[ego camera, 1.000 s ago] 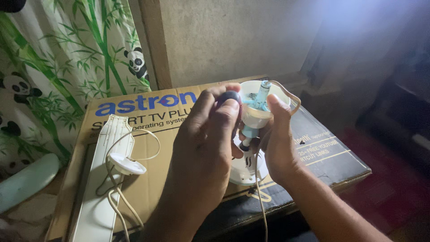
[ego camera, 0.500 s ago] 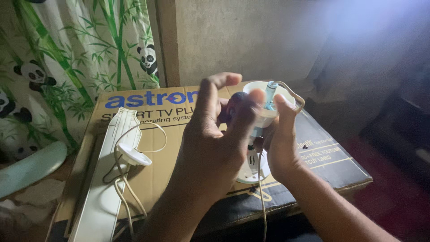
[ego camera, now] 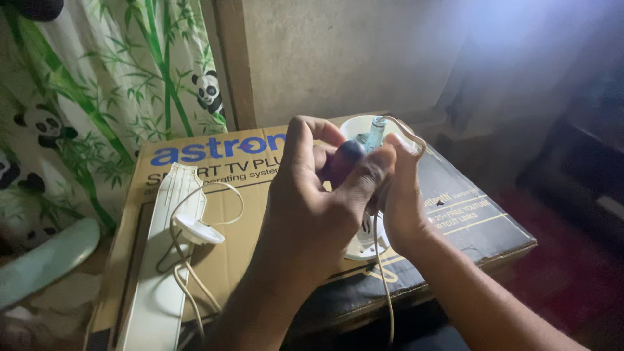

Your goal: The person wipes the interior of a white ceiling light fixture with a cloth. They then use a screwdriver to tighten screws on the fixture's socket and base, manipulating the internal wiring and components while holding the fixture steady.

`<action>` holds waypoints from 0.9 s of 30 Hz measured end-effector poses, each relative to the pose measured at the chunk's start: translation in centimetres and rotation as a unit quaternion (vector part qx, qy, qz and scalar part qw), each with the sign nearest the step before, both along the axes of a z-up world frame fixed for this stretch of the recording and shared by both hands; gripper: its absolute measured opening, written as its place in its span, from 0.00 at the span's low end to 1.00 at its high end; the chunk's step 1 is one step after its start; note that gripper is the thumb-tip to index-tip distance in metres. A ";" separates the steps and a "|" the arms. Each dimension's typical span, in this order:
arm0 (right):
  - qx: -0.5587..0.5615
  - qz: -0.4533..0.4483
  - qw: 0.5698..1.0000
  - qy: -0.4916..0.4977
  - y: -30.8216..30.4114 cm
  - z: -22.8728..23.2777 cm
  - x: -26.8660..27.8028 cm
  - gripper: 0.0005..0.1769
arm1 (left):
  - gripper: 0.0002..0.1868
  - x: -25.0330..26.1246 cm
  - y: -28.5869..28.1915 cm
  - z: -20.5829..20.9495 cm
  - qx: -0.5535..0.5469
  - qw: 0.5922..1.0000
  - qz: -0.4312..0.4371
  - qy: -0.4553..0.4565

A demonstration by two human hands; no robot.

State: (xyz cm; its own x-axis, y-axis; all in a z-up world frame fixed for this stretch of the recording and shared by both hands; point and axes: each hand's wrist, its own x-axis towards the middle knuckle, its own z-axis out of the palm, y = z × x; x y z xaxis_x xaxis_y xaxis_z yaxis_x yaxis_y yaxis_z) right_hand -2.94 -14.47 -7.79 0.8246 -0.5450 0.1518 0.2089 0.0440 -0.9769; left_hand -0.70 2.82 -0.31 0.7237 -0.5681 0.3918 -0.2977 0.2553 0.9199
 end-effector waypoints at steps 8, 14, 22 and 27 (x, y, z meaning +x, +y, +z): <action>-0.014 0.000 1.000 0.026 0.4 1.4 -0.6 0.42 | 0.17 0.7 0.1 -0.4 0.003 0.998 -0.007 -0.068; 0.029 -0.023 0.999 0.034 -1.1 0.3 0.7 0.39 | 0.15 0.5 -0.4 1.2 0.012 0.996 0.001 -0.086; 0.012 -0.007 0.999 0.036 -1.4 0.7 -0.2 0.38 | 0.18 0.1 -1.5 2.0 0.077 0.997 0.022 -0.021; -0.015 0.004 0.999 0.042 -1.1 1.6 -0.2 0.41 | 0.17 1.2 -1.3 1.2 0.032 0.997 -0.037 0.056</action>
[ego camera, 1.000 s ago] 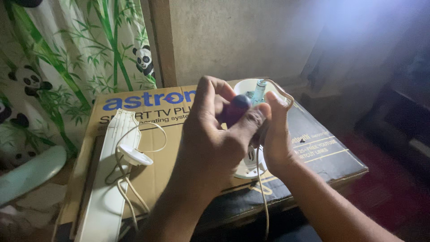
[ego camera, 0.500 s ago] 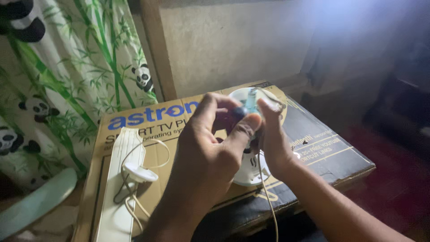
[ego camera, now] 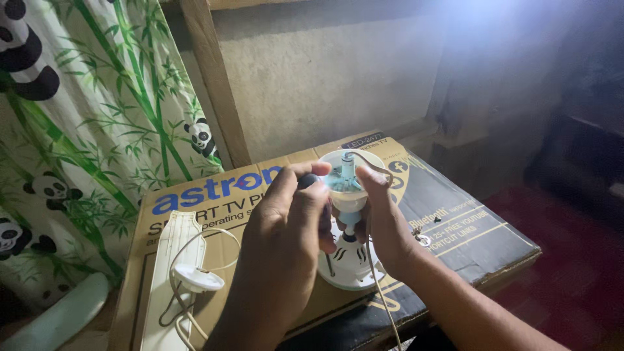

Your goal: The person wipes the interior of a white ceiling light fixture with a cloth. They then use a screwdriver to tighten screws on the fixture's socket and base, manipulating the internal wiring and components while holding the fixture steady.

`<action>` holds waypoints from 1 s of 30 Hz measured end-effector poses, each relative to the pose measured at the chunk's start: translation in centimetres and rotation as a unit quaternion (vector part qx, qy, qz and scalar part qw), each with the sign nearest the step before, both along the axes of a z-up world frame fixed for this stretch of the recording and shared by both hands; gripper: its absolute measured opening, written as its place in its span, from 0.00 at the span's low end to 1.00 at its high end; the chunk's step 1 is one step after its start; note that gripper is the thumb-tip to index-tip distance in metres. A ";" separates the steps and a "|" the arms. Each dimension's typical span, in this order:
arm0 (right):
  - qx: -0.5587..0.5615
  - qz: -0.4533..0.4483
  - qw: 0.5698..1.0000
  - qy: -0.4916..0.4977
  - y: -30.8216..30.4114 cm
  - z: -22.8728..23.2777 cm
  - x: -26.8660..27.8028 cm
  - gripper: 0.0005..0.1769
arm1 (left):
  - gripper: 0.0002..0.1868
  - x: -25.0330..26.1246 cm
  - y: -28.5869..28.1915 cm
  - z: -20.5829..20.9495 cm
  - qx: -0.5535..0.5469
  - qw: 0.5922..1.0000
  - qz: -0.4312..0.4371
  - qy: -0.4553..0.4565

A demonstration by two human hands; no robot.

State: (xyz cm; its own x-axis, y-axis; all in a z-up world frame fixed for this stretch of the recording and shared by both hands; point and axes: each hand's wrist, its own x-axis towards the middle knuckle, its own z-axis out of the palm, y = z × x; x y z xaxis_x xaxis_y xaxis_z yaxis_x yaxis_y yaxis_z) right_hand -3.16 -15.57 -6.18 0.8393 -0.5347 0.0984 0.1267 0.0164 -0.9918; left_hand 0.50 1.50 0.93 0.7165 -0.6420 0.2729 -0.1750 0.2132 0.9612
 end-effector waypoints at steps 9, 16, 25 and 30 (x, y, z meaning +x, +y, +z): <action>0.018 -0.050 0.998 0.027 -0.1 -0.9 0.1 0.41 | 0.19 0.1 0.4 0.2 0.033 0.990 0.031 -0.132; 0.008 -0.017 1.000 0.018 -0.9 -1.4 -0.1 0.42 | 0.19 -0.4 0.0 0.2 0.046 0.996 0.021 -0.075; 0.078 -0.015 0.997 0.010 0.9 0.6 0.2 0.42 | 0.15 -0.2 0.4 -0.4 0.000 0.995 0.007 -0.097; 0.064 0.024 0.997 0.043 1.2 1.3 0.0 0.46 | 0.22 -0.1 0.3 0.2 0.043 0.996 0.029 -0.074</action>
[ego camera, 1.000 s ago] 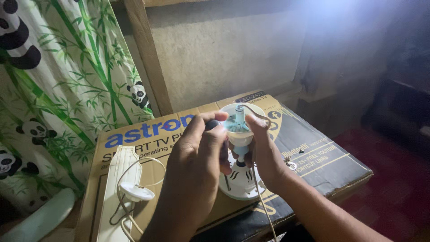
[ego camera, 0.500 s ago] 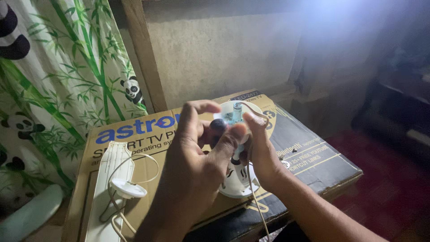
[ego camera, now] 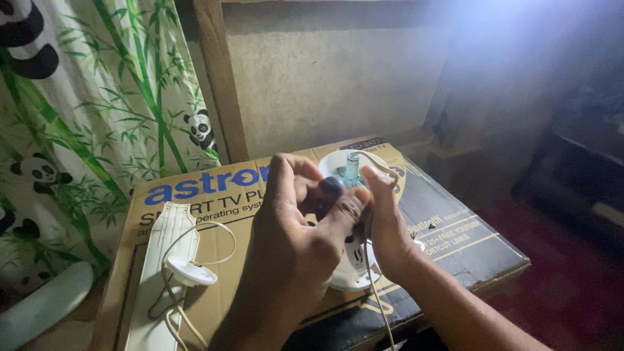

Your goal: The person wipes the interior of a white ceiling light fixture with a cloth. They then use a screwdriver to tighten screws on the fixture's socket and base, manipulating the internal wiring and components while holding the fixture steady.

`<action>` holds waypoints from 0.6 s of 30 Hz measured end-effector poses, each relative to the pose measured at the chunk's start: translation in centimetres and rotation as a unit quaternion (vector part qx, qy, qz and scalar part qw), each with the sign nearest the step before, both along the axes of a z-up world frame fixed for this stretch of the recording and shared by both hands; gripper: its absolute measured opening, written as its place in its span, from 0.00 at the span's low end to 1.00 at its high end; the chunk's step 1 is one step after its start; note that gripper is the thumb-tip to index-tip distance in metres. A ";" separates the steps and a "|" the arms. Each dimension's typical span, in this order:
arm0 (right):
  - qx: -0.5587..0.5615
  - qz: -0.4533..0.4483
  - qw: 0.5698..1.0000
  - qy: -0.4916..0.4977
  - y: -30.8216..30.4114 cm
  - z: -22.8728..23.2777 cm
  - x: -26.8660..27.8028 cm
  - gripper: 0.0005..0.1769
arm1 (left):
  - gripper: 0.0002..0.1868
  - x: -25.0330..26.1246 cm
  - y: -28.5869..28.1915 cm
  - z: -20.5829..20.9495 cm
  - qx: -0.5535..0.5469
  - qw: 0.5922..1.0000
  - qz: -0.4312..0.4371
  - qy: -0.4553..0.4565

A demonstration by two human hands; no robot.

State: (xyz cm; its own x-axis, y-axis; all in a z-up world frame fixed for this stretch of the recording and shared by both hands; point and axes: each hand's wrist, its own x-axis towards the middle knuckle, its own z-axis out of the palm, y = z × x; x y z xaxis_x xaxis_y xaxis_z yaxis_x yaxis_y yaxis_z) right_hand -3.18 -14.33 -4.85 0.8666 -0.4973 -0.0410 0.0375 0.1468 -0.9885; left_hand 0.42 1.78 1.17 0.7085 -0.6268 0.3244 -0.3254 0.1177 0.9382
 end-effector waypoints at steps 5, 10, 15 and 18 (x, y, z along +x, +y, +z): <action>-0.031 -0.032 0.999 -0.024 -1.0 -1.4 0.4 0.45 | 0.18 0.0 0.0 -0.7 -0.036 0.998 -0.006 0.041; -0.010 -0.031 0.999 -0.025 -1.2 -2.0 0.3 0.45 | 0.16 0.1 0.0 -1.0 -0.033 0.999 0.006 -0.011; 0.047 0.010 0.998 -0.035 -0.2 -0.7 0.0 0.45 | 0.22 -0.3 -0.3 -1.1 -0.088 0.996 -0.020 0.005; 0.059 -0.027 0.998 -0.016 0.3 -0.2 -0.4 0.41 | 0.23 -1.0 -0.2 -0.9 -0.059 0.998 -0.002 0.024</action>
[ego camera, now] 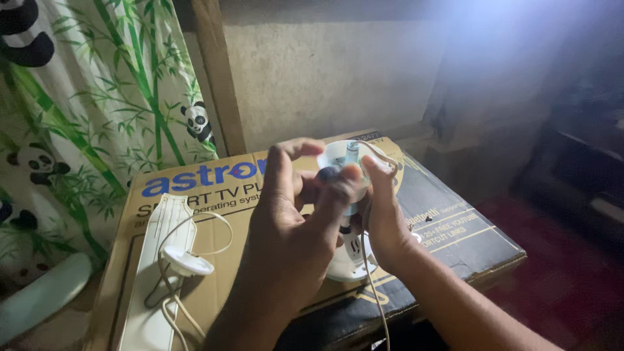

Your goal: The person wipes the interior of a white ceiling light fixture with a cloth. They then use a screwdriver to tighten screws on the fixture's socket and base, manipulating the internal wiring and components while holding the fixture steady.

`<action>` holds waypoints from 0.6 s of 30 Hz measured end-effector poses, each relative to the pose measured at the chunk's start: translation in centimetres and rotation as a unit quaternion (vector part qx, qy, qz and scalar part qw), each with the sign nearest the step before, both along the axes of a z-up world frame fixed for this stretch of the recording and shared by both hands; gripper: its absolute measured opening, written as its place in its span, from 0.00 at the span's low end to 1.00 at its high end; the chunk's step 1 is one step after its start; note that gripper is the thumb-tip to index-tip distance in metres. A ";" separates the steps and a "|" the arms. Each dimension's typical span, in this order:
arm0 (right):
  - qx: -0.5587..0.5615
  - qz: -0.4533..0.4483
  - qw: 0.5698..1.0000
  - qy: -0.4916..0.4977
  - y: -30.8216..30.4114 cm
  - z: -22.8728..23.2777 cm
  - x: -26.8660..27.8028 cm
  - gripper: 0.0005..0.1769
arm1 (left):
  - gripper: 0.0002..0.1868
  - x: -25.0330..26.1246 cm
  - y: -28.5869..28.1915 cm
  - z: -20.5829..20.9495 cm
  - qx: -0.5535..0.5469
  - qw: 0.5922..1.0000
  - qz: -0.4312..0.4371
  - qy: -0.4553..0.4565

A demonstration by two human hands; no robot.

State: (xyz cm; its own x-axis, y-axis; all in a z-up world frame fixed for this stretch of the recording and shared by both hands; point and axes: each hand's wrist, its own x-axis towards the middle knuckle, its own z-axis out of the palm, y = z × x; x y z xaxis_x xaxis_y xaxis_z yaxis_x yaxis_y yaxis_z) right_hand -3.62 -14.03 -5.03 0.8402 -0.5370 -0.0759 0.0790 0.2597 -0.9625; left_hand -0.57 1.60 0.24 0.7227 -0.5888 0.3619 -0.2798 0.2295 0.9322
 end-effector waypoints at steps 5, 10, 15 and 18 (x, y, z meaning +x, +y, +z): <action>-0.082 0.015 0.996 -0.039 -0.8 -1.2 0.1 0.44 | 0.19 -0.1 0.5 0.1 0.020 1.000 -0.008 0.005; -0.110 0.035 0.993 -0.024 -1.4 -1.3 -0.1 0.43 | 0.13 0.6 0.7 0.4 0.003 0.991 0.019 -0.132; -0.078 0.072 0.993 -0.049 -1.2 0.1 -0.9 0.40 | 0.23 0.8 0.5 0.6 0.003 0.999 -0.040 -0.017; -0.116 0.093 0.988 -0.043 -1.0 0.9 -1.3 0.42 | 0.26 0.6 0.3 0.6 -0.023 0.998 -0.060 0.001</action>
State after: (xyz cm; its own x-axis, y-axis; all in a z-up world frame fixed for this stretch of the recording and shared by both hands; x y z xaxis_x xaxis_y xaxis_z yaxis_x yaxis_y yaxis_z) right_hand -4.97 -15.07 -4.09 0.9240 -0.3671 0.1068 0.1342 0.0498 -0.9897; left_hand 0.06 1.87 0.87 0.6486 -0.6542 0.3890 -0.2449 0.3046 0.9205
